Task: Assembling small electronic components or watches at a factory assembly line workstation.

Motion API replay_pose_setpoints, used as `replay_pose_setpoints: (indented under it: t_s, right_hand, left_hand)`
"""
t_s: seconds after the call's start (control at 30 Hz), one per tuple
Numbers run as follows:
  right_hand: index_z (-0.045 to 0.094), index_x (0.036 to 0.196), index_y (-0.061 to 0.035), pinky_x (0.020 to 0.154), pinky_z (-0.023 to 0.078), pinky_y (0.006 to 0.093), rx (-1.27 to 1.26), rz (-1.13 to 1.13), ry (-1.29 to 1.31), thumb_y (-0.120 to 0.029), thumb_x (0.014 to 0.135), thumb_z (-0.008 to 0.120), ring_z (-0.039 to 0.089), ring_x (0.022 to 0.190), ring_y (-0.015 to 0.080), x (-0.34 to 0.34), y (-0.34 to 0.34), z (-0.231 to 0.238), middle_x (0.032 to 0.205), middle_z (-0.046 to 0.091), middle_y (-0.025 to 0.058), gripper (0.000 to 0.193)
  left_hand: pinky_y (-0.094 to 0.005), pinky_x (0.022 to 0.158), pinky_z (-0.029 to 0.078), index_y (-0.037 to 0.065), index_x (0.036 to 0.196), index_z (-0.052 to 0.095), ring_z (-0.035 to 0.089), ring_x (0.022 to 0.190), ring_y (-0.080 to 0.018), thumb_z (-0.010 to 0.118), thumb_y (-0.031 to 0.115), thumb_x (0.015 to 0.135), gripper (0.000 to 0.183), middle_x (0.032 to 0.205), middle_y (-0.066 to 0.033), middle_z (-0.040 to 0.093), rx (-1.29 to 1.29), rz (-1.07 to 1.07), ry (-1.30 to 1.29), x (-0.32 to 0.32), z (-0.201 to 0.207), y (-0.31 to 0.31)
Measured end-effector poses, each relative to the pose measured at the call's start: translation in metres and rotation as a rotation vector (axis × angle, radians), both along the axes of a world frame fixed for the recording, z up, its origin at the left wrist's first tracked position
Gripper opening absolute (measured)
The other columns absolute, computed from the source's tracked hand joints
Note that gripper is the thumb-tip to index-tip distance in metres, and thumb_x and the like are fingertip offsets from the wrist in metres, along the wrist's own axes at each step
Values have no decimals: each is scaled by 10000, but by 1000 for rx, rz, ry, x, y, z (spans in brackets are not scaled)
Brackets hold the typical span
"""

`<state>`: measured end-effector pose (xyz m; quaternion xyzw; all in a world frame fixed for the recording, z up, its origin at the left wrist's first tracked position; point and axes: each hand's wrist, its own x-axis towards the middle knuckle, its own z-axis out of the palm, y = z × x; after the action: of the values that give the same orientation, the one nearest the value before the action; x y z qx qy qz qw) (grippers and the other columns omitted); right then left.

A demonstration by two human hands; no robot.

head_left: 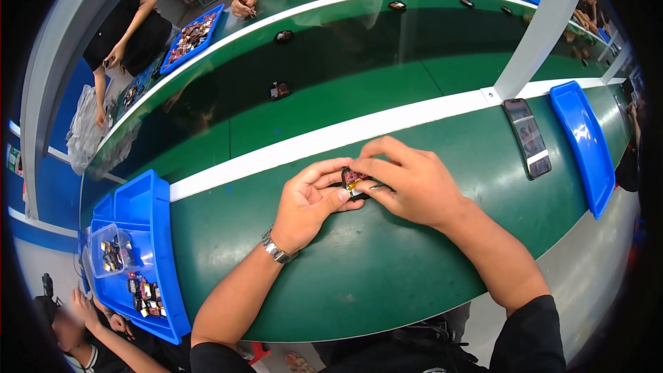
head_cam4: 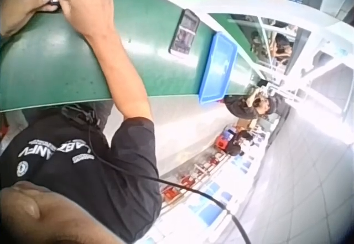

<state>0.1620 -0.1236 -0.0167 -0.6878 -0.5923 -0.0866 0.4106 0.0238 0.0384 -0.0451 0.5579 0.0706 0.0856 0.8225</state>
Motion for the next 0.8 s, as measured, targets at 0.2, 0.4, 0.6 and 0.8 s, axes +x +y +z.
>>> replay_pose_setpoints:
  t_s: [0.2,0.4,0.6,0.8]
  right_hand:
    - [653,935,-98,574,544,346,-19,42,-30,-117,777,743,665,739,217,1,-1,-1,948,612,19,182]
    - [638,909,-103,552,541,316,-73,-32,-228,-120,771,679,647,858,163,-2,0,1,909,605,-6,144]
    - [630,905,-78,530,527,302,-163,-19,-339,-125,725,689,623,802,158,0,-1,2,811,594,0,195]
    - [590,837,-89,452,485,288,-46,-62,-341,-174,703,721,600,740,144,-1,7,-11,764,546,-13,206]
  left_hand:
    - [-418,903,608,-51,1361,465,650,1112,-260,641,22,932,469,1259,-190,605,34,-16,28,-1,2,-1]
    - [-400,934,594,-71,1369,450,646,1129,-264,589,-38,945,447,1292,-214,575,44,-35,61,-2,2,1]
    - [-387,922,599,-72,1356,461,646,1113,-251,589,-46,941,436,1270,-207,590,113,-54,108,0,6,-2]
    - [-387,906,600,-67,1345,467,647,1089,-231,586,-49,940,423,1249,-195,606,151,-35,106,2,2,-1]
